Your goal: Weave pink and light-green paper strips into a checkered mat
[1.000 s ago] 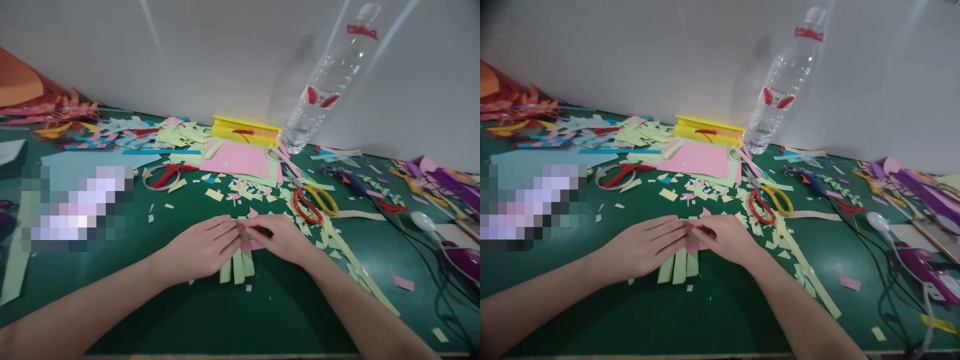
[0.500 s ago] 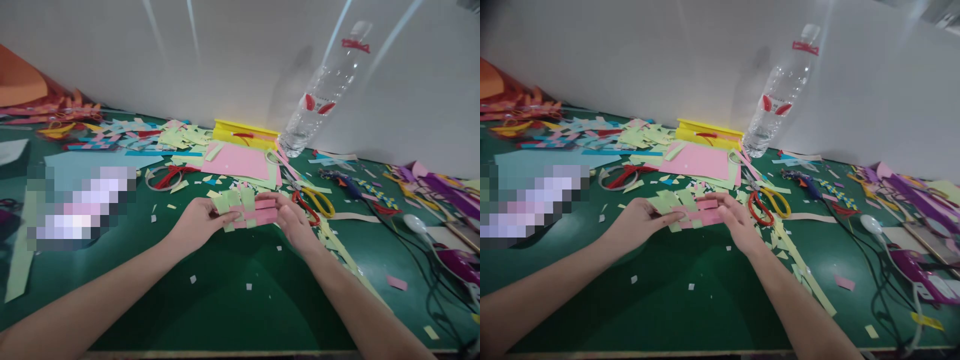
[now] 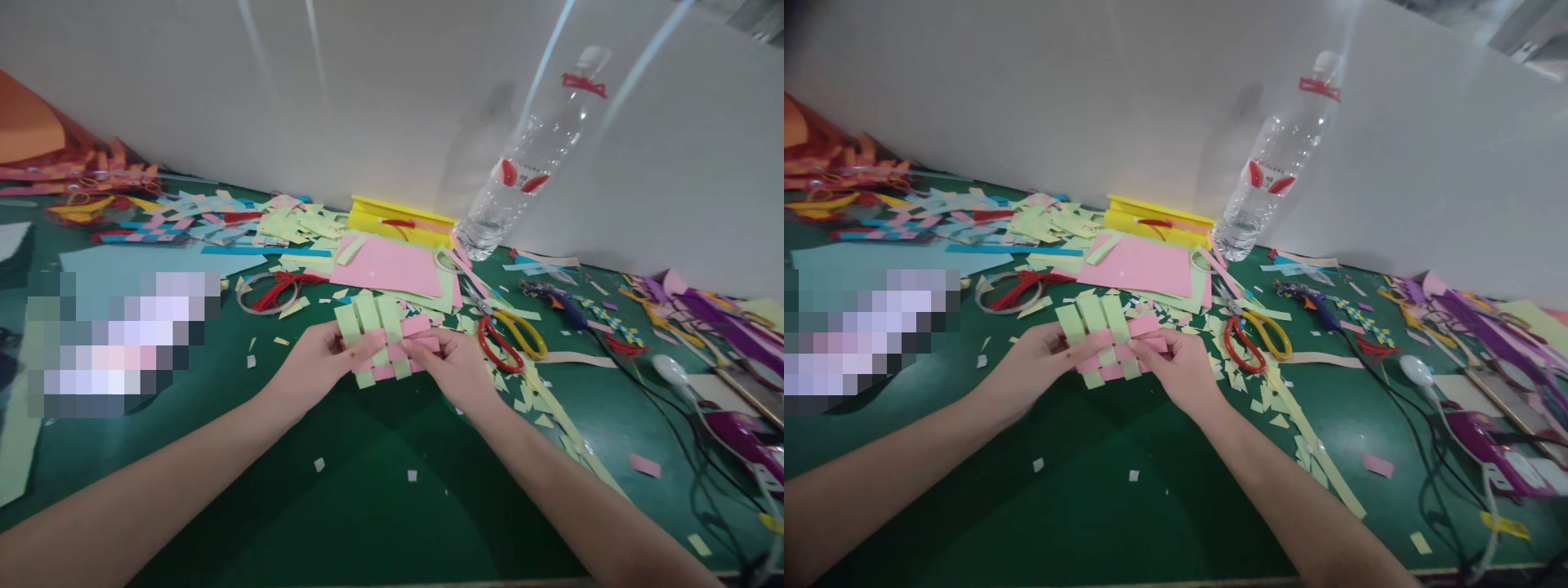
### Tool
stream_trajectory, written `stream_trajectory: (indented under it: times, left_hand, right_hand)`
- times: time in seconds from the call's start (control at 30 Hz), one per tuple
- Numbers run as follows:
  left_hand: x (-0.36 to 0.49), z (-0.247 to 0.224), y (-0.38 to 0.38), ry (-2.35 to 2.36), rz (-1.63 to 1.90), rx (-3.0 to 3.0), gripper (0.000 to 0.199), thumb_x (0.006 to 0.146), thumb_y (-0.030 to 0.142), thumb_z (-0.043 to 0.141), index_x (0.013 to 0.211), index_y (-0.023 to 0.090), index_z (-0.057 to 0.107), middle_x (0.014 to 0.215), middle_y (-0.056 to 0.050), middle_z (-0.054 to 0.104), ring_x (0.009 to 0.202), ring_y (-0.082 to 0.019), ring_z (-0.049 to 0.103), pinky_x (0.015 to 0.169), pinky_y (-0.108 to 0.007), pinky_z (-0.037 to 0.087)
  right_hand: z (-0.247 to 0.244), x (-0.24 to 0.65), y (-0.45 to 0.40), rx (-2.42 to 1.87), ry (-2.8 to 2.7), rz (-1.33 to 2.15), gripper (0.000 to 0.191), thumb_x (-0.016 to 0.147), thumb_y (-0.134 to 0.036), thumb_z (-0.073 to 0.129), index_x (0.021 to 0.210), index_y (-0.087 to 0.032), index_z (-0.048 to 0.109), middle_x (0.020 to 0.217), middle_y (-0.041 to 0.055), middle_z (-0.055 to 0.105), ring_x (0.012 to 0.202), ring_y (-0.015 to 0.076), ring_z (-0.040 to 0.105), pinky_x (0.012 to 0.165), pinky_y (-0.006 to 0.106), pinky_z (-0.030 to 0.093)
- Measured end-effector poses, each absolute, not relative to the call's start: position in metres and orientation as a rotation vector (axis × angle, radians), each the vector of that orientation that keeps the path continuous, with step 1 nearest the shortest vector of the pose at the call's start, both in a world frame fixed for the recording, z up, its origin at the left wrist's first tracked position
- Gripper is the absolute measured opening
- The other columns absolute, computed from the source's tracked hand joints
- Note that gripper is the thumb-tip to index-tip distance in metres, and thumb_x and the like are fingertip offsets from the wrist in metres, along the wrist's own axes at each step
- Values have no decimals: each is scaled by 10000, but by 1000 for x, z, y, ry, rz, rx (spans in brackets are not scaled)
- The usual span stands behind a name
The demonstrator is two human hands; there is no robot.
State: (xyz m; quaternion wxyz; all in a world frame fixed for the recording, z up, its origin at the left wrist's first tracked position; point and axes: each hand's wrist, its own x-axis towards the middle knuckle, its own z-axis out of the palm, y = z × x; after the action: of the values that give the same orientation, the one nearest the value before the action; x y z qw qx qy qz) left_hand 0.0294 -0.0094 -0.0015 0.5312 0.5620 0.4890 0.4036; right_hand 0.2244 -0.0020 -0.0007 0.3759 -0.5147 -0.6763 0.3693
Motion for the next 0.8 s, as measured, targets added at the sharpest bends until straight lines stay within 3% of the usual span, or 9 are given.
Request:
stream_trajectory:
  times: [0.23,0.43,0.63,0.8]
  left_hand:
    - [27,-10,-10,1134,1050,1124,317,739,452,700,946,212,711,992,-46,733,910,-235,664,757,-309,520]
    - [29,-10,-13,1295,935,1300,299,731,475,681,805,187,710,805,-31,720,796,-228,655,652,-280,496]
    - [28,-9,-12,1357,868,1352,358,723,511,652,649,161,659,613,-11,642,575,-161,571,520,-242,427]
    - [29,-10,-15,1354,874,1332,354,727,524,649,689,174,682,645,-22,658,603,-180,587,521,-249,437]
  right_hand:
    - [-9,217,-2,-1362,-1710,1034,312,757,-486,647,766,-181,714,631,14,655,524,122,530,467,225,397]
    - [-17,220,-8,-1393,-1710,1034,360,806,-512,586,761,-167,676,464,-56,402,427,74,323,416,203,273]
    - [-18,223,-12,-1315,-1806,974,286,832,-433,583,757,-182,699,495,-44,422,462,81,358,442,204,306]
    - [-17,225,-12,-1298,-1777,1017,271,828,-432,590,803,-200,728,589,-1,578,528,110,478,483,224,375]
